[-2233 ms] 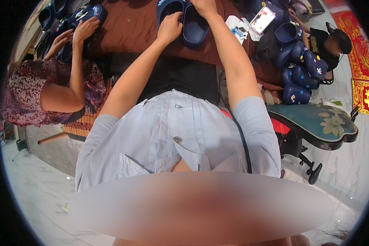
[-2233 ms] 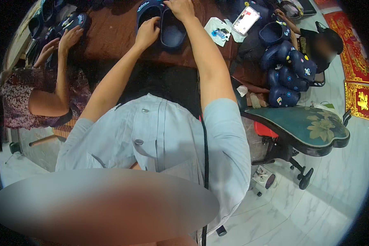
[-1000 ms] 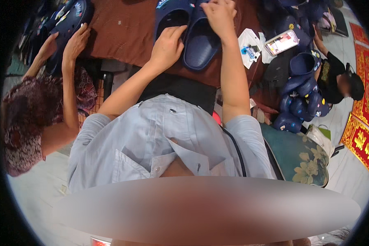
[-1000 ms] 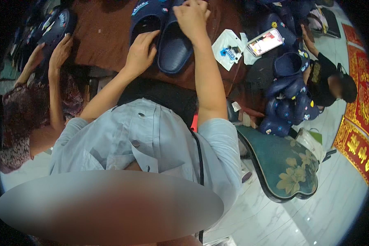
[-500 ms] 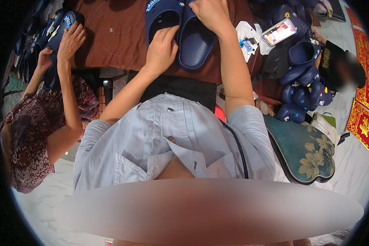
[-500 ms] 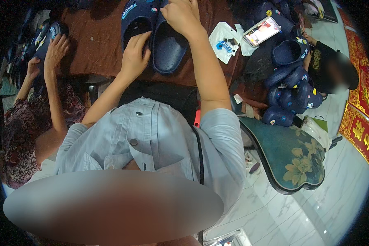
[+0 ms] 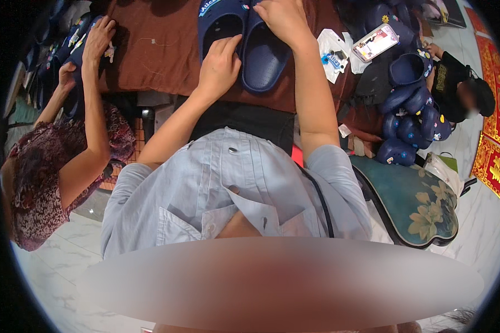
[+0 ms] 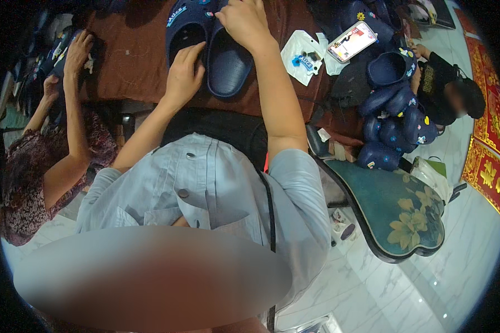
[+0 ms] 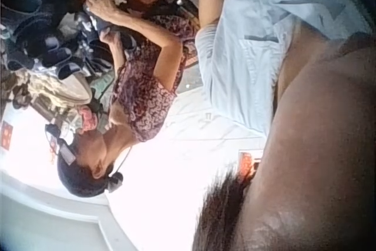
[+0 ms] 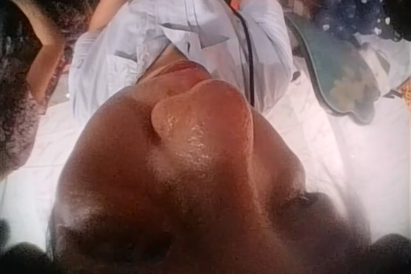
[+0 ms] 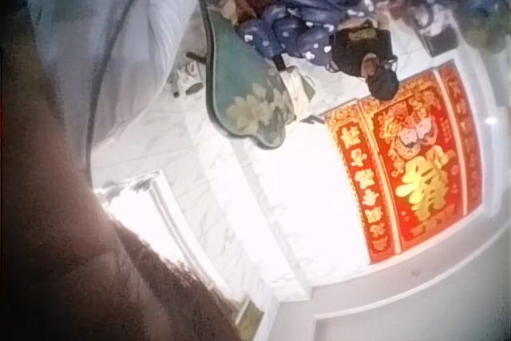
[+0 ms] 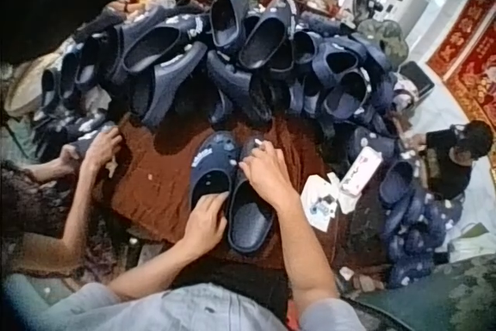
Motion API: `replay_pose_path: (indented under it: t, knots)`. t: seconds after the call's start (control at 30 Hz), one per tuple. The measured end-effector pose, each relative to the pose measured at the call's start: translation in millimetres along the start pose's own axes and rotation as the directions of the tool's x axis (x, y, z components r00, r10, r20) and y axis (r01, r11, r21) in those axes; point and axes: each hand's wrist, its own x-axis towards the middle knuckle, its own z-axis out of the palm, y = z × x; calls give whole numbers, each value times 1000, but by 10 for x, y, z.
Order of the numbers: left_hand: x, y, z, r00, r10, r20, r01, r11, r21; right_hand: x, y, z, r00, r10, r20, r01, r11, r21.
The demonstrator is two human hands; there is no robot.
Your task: Attaching charms and labels to rubber shoes.
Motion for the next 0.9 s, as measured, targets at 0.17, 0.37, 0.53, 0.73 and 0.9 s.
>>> replay_pose_path:
  t: [0.17, 0.37, 0.53, 0.73, 0.9]
  knots:
    - [4, 13, -1, 1000, 3, 0, -3, 1000, 1, -48, 50, 98, 995, -6, -95, 14, 996, 83]
    - [8, 17, 9, 1000, 6, 10, -6, 1000, 11, -269, 44, 179, 940, 119, -319, -19, 954, 300]
    - [1, 0, 3, 999, 41, -22, -41, 999, 19, -809, 261, 284, 812, 290, -506, -191, 952, 240]
    - [-2, -22, 6, 1000, 25, -5, -25, 1000, 17, -1568, 728, 226, 777, 500, -381, -594, 783, -184]
    - [-5, -16, 0, 1000, 21, -7, -21, 999, 26, -1717, 848, 182, 728, 650, -218, -681, 723, -115]
